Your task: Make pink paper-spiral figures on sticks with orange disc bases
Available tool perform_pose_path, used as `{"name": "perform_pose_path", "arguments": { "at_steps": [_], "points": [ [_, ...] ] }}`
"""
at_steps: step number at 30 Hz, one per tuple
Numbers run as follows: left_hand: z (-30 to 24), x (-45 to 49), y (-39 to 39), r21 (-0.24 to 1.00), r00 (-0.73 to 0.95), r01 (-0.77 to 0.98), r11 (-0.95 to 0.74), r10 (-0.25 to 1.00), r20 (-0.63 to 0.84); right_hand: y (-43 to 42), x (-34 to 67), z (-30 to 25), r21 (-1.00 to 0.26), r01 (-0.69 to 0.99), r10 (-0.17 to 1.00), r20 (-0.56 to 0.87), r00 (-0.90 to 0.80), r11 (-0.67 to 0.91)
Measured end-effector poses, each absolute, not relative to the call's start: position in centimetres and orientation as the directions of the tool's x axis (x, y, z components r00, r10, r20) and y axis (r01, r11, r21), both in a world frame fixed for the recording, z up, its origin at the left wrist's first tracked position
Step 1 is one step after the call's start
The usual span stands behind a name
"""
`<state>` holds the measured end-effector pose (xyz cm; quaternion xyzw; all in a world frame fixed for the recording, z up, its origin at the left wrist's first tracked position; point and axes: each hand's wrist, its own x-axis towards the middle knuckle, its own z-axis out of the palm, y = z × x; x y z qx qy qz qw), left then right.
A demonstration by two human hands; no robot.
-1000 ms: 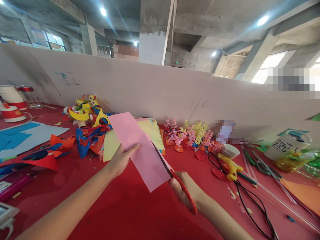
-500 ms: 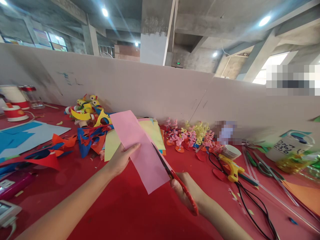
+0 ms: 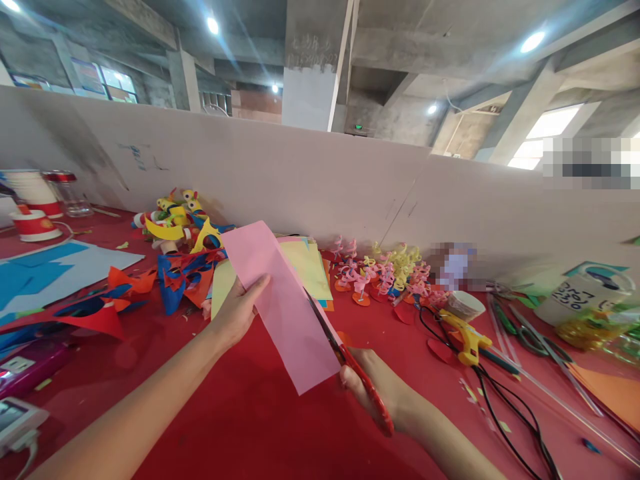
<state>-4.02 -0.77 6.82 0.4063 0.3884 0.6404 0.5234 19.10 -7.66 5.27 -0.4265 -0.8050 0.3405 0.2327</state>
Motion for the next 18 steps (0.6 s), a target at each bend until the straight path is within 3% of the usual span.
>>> {"name": "perform_pose_path", "arguments": {
  "at_steps": [6,18],
  "points": [
    [5.7,-3.4,-1.2,0.956,-0.061,-0.222,-0.191,0.982,0.182,-7.9,18.8,5.4,-0.767,0.501,0.843,0.093,-0.531,0.4],
    [5.9,-3.1,-1.6,0.949,-0.037,-0.266,-0.167,0.986,0.163,-8.0,18.8,4.3,-0.846,0.43,0.869,0.077,-0.488,0.316]
  ]
}}
